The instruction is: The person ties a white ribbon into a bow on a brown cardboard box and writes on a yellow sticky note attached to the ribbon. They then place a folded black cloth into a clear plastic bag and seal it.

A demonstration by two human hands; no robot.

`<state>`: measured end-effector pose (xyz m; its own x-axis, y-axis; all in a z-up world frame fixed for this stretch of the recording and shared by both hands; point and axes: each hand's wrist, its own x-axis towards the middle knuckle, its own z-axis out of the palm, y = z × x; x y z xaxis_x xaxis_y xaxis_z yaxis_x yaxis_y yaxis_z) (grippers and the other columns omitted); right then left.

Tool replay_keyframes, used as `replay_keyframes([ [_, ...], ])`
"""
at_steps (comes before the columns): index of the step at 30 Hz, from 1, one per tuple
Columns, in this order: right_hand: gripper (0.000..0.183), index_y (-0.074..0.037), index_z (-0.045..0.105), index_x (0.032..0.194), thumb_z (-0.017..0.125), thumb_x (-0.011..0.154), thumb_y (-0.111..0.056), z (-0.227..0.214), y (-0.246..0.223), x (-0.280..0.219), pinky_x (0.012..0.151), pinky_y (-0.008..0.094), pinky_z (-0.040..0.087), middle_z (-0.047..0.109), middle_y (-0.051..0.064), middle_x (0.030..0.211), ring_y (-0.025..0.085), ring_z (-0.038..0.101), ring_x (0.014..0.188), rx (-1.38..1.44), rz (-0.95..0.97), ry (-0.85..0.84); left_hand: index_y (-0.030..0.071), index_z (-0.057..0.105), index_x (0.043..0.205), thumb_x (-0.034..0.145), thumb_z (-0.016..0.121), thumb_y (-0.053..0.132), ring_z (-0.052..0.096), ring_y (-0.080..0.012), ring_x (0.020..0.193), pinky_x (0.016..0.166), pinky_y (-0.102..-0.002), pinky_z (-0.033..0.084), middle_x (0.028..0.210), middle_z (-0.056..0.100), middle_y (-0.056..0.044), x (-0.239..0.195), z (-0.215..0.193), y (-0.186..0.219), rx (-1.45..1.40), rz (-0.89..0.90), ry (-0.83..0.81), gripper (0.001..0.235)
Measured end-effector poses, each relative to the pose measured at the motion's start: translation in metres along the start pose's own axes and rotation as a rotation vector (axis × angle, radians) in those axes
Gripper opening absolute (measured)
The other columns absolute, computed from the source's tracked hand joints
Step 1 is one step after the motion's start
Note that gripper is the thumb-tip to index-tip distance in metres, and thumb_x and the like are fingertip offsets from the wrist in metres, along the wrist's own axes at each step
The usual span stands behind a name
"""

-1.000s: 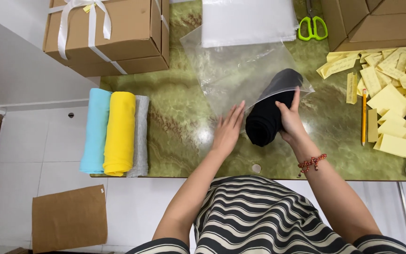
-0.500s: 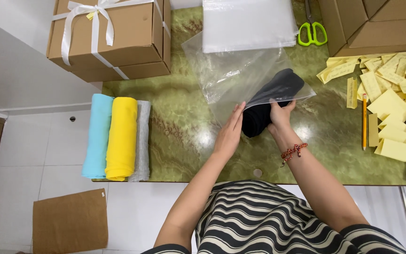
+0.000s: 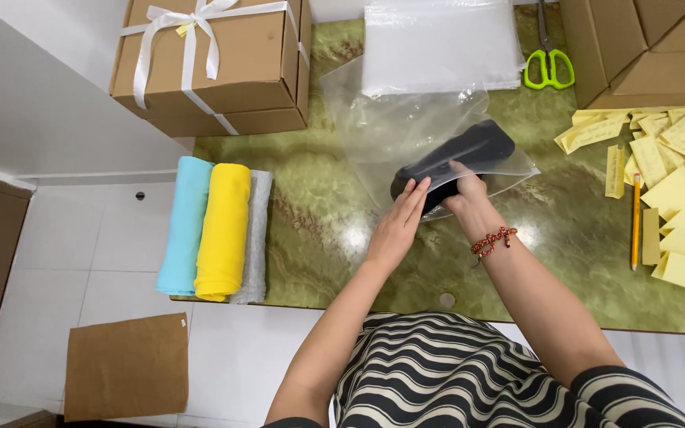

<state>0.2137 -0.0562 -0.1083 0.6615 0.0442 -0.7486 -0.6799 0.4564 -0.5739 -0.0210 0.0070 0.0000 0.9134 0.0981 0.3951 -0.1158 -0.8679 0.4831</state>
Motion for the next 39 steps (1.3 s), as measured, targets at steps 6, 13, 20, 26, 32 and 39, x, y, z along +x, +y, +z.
replay_keyframes([
  [6, 0.041, 0.007, 0.071, 0.112, 0.087, 0.087, -0.022, -0.054, 0.037, 0.078, 0.081, 0.051, 0.068, 0.079, 0.023, 0.108, 0.036, 0.080, 0.093, 0.000, 0.119, -0.224, 0.011, 0.041, 0.165, 0.115, 0.042, 0.004, 0.033, -0.0208, 0.162, 0.129, -0.034, 0.037, 0.177, 0.030, 0.000, -0.006, 0.017, -0.003, 0.292, 0.200, 0.147, 0.050],
  [13, 0.140, 0.008, 0.010, 0.164, 0.099, 0.079, -0.060, -0.003, 0.006, -0.105, 0.109, 0.063, 0.054, 0.024, 0.040, 0.164, 0.055, 0.048, 0.143, -0.434, -0.138, -0.211, 0.031, 0.038, 0.166, 0.111, 0.053, 0.006, 0.037, -0.0226, 0.162, 0.129, -0.037, 0.042, 0.178, 0.031, 0.003, -0.029, 0.002, 0.002, 0.209, 0.167, 0.061, 0.063],
  [20, 0.080, 0.006, 0.057, 0.130, 0.090, 0.091, -0.055, -0.051, -0.039, -0.067, 0.082, 0.058, 0.061, 0.072, 0.030, 0.109, 0.045, 0.074, 0.100, -1.107, -0.484, -0.303, 0.034, 0.030, 0.169, 0.091, 0.069, -0.001, 0.026, -0.0408, 0.162, 0.128, -0.056, 0.033, 0.176, 0.022, -0.014, -0.056, 0.011, -0.028, 0.178, -0.134, 0.010, 0.093],
  [26, 0.045, 0.000, 0.069, 0.120, 0.093, 0.091, -0.023, -0.104, -0.065, -0.064, 0.097, 0.058, 0.054, 0.069, 0.026, 0.108, 0.049, 0.067, 0.108, -1.181, -1.252, -0.286, 0.015, 0.009, 0.171, 0.088, 0.070, 0.002, 0.054, -0.0449, 0.130, 0.105, -0.053, 0.052, 0.152, 0.038, -0.031, -0.055, 0.015, -0.029, -0.420, -0.776, 0.134, 0.104],
  [32, 0.063, 0.009, 0.051, 0.133, 0.090, 0.088, -0.011, -0.170, -0.052, -0.053, 0.107, 0.067, 0.043, 0.056, 0.036, 0.120, 0.060, 0.054, 0.120, -1.180, -1.278, -0.195, 0.011, 0.011, 0.169, 0.085, 0.094, 0.036, 0.077, -0.0267, 0.099, 0.079, -0.033, 0.068, 0.132, 0.067, -0.028, -0.077, 0.070, -0.086, -1.055, -0.959, -0.006, 0.120],
  [39, 0.077, 0.008, 0.038, 0.145, 0.084, 0.084, 0.005, -0.214, -0.059, -0.093, 0.118, 0.065, 0.033, 0.035, 0.032, 0.139, 0.061, 0.039, 0.135, -1.140, -1.376, -0.115, -0.005, 0.068, 0.131, 0.091, 0.087, 0.048, 0.081, -0.0200, 0.091, 0.065, -0.022, 0.064, 0.111, 0.080, -0.020, -0.049, 0.064, -0.039, -1.035, -1.058, -0.197, 0.069],
])
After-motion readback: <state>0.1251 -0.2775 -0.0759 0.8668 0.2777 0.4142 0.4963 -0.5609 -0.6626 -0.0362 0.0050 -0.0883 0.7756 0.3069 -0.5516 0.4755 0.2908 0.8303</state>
